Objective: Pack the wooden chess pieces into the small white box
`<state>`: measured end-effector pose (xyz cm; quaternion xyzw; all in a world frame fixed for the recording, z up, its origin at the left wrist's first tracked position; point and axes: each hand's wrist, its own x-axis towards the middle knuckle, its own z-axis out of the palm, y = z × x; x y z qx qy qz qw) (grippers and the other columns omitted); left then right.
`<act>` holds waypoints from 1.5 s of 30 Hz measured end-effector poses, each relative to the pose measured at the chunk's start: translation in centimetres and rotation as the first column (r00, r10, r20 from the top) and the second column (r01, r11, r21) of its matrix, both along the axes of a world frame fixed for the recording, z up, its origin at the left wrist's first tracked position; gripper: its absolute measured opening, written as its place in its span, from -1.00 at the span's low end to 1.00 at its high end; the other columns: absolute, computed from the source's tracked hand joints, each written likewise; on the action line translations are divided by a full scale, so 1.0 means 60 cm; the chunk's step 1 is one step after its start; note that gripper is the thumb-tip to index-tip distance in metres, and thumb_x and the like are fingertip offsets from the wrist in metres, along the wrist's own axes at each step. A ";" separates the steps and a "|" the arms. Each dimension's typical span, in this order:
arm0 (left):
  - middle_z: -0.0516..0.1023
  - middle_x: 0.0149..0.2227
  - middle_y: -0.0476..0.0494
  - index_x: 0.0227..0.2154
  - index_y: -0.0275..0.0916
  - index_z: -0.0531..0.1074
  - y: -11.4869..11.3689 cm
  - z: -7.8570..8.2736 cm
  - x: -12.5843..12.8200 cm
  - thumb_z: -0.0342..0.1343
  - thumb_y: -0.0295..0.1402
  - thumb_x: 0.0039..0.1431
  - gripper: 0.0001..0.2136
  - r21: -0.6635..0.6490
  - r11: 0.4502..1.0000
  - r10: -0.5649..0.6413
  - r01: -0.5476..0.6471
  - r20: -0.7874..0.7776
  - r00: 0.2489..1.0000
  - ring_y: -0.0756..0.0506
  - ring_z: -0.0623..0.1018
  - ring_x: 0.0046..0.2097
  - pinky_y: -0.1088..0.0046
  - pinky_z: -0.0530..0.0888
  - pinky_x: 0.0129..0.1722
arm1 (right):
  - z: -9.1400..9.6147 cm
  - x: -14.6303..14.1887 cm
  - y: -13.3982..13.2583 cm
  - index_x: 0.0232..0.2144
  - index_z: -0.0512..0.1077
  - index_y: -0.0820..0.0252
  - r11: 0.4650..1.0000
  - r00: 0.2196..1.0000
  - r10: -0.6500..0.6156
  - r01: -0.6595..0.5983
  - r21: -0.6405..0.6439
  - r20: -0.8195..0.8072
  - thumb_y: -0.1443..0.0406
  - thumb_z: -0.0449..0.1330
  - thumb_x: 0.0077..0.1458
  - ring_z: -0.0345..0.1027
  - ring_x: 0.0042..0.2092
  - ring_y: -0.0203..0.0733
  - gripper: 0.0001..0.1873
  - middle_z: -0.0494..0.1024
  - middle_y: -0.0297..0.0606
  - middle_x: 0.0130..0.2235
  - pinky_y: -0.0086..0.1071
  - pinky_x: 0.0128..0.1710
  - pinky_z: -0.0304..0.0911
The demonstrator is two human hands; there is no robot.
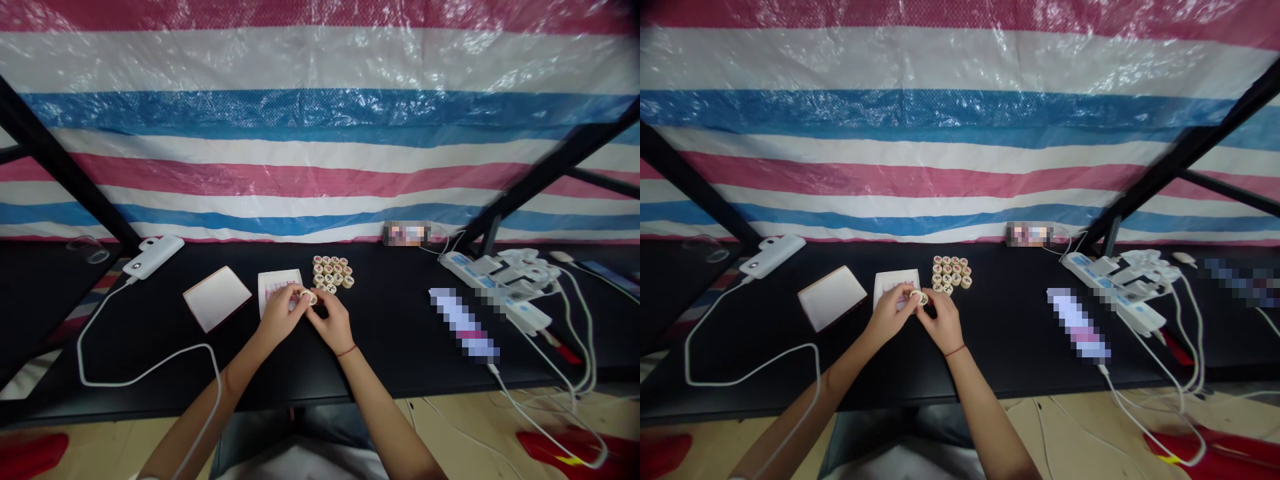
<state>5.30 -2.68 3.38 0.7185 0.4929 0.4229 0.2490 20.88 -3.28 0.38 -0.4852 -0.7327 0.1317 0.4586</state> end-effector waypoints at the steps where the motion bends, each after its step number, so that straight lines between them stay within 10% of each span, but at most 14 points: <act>1: 0.57 -0.29 -0.07 -0.27 -0.19 0.39 0.001 -0.001 0.004 0.01 -0.25 0.24 -0.85 -0.008 1.000 0.024 -0.024 0.052 0.998 -0.05 0.53 -0.25 0.39 0.44 -0.17 | 0.001 0.007 0.001 -0.13 0.43 0.14 0.998 0.999 -0.049 0.050 0.028 -0.018 0.20 0.12 0.15 0.41 -0.22 -0.15 -0.74 0.54 -0.16 -0.20 -0.25 -0.16 0.36; 6: 0.54 -0.28 -0.08 -0.21 -0.19 0.38 0.013 -0.029 -0.004 0.08 -0.23 0.18 -0.82 -0.081 0.989 0.141 -0.122 0.308 0.941 -0.04 0.55 -0.24 0.42 0.49 -0.19 | -0.016 0.066 0.015 -0.15 0.46 0.23 0.919 0.916 -0.389 0.393 0.023 -0.096 0.20 0.13 0.07 0.37 -0.27 -0.15 -0.69 0.48 -0.11 -0.18 -0.27 -0.26 0.34; 13: 0.47 -0.07 -0.19 -0.12 -0.21 0.34 0.019 -0.059 -0.019 0.11 -0.28 0.15 -0.75 -0.091 0.977 0.211 -0.191 0.428 0.879 -0.04 0.56 -0.16 0.40 0.53 -0.12 | -0.059 0.103 0.030 -0.28 0.41 0.20 0.899 0.901 -0.411 0.426 -0.103 0.138 0.18 0.11 0.02 0.31 -0.30 -0.10 -0.76 0.53 -0.18 -0.32 -0.21 -0.20 0.24; 18: 0.49 -0.16 -0.12 -0.13 -0.18 0.37 0.006 -0.047 -0.011 0.12 -0.35 0.16 -0.79 0.044 0.992 0.113 -0.122 0.169 0.979 -0.02 0.54 -0.23 0.41 0.50 -0.17 | -0.031 0.081 0.019 -0.32 0.41 0.20 0.919 0.915 -0.394 0.395 0.011 0.085 0.18 0.10 0.10 0.35 -0.22 -0.07 -0.79 0.52 -0.13 -0.27 -0.16 -0.13 0.24; 25: 0.52 -0.24 -0.11 -0.20 -0.17 0.41 -0.008 -0.037 0.024 0.08 -0.39 0.21 -0.89 0.166 0.980 -0.057 0.109 -0.291 0.955 -0.11 0.50 -0.15 0.32 0.44 -0.10 | 0.009 0.023 -0.012 -0.25 0.45 0.13 0.999 0.998 0.006 -0.009 -0.045 -0.069 0.14 0.20 0.06 0.41 -0.30 -0.19 -0.76 0.55 -0.24 -0.30 -0.31 -0.27 0.34; 34: 0.49 -0.04 -0.22 0.05 -0.16 0.35 -0.007 -0.040 0.000 0.14 -0.15 0.17 -0.59 0.194 0.980 0.123 -0.038 -0.451 0.884 -0.23 0.44 0.00 0.19 0.35 -0.03 | -0.028 0.087 0.019 -0.15 0.45 0.20 0.890 0.883 -0.449 0.429 -0.155 -0.138 0.05 0.17 0.06 0.45 -0.35 -0.17 -0.59 0.59 -0.14 -0.21 -0.28 -0.28 0.37; 45: 0.54 -0.11 -0.17 -0.06 -0.12 0.42 -0.012 -0.046 -0.006 0.15 -0.12 0.15 -0.67 0.153 0.986 0.140 -0.068 -0.531 0.836 -0.22 0.45 -0.05 0.19 0.27 -0.05 | -0.057 0.098 0.028 -0.26 0.42 0.18 0.903 0.904 -0.410 0.421 -0.083 0.120 0.12 0.11 0.09 0.37 -0.22 -0.03 -0.72 0.53 -0.11 -0.27 -0.19 -0.17 0.26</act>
